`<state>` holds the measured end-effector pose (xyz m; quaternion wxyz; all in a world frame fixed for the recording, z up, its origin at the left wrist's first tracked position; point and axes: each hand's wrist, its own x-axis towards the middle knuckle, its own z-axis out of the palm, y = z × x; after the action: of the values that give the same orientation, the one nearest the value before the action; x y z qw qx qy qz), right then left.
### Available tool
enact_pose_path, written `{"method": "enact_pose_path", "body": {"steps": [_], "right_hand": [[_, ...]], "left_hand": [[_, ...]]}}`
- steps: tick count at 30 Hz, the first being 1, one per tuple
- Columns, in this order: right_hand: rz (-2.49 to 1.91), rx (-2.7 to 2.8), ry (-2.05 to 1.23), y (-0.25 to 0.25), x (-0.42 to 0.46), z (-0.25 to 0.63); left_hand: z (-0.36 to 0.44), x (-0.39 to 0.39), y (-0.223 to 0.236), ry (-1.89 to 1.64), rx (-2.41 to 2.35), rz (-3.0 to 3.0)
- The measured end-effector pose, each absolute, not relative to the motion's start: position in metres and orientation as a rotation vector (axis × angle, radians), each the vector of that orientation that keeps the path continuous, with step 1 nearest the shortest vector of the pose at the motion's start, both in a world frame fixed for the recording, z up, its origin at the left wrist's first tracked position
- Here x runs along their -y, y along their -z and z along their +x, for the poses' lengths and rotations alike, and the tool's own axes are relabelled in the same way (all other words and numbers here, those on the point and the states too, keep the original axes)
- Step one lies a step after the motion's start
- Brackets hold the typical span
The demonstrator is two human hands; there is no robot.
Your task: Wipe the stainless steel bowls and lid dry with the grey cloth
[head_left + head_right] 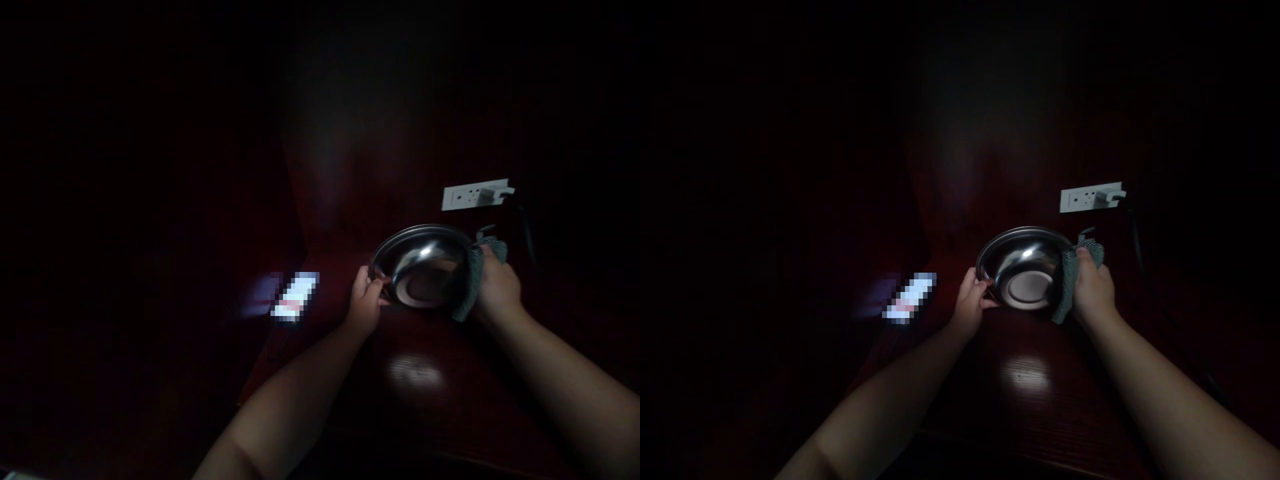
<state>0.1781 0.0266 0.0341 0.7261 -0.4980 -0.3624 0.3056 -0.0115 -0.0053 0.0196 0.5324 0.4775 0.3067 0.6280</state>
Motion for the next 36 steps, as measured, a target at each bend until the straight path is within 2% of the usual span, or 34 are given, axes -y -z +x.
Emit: {"method": "enact_pose_path", "body": {"steps": [8, 12, 18, 27, 36], "right_hand": [[-1.325, 0.765, -0.650, -0.046, -0.016, 0.179], [-1.172, 0.781, -0.696, -0.047, -0.014, 0.179], [-1.158, 0.713, -0.610, -0.049, -0.013, 0.177], [-1.271, 0.922, -0.194, -0.059, -0.007, 0.178], [-1.303, 0.858, -0.250, -0.061, -0.002, 0.178]], "left_hand": [[-0.009, 0.004, -0.013, -1.496, -0.692, 0.982], [-0.009, 0.004, -0.008, -1.481, -0.754, 0.931], [-0.014, 0.004, -0.010, -1.413, -0.724, 1.184], [-0.020, 0.009, -0.024, -1.438, -0.775, 1.594], [-0.026, 0.011, -0.023, -1.278, -0.923, 1.785]]}}
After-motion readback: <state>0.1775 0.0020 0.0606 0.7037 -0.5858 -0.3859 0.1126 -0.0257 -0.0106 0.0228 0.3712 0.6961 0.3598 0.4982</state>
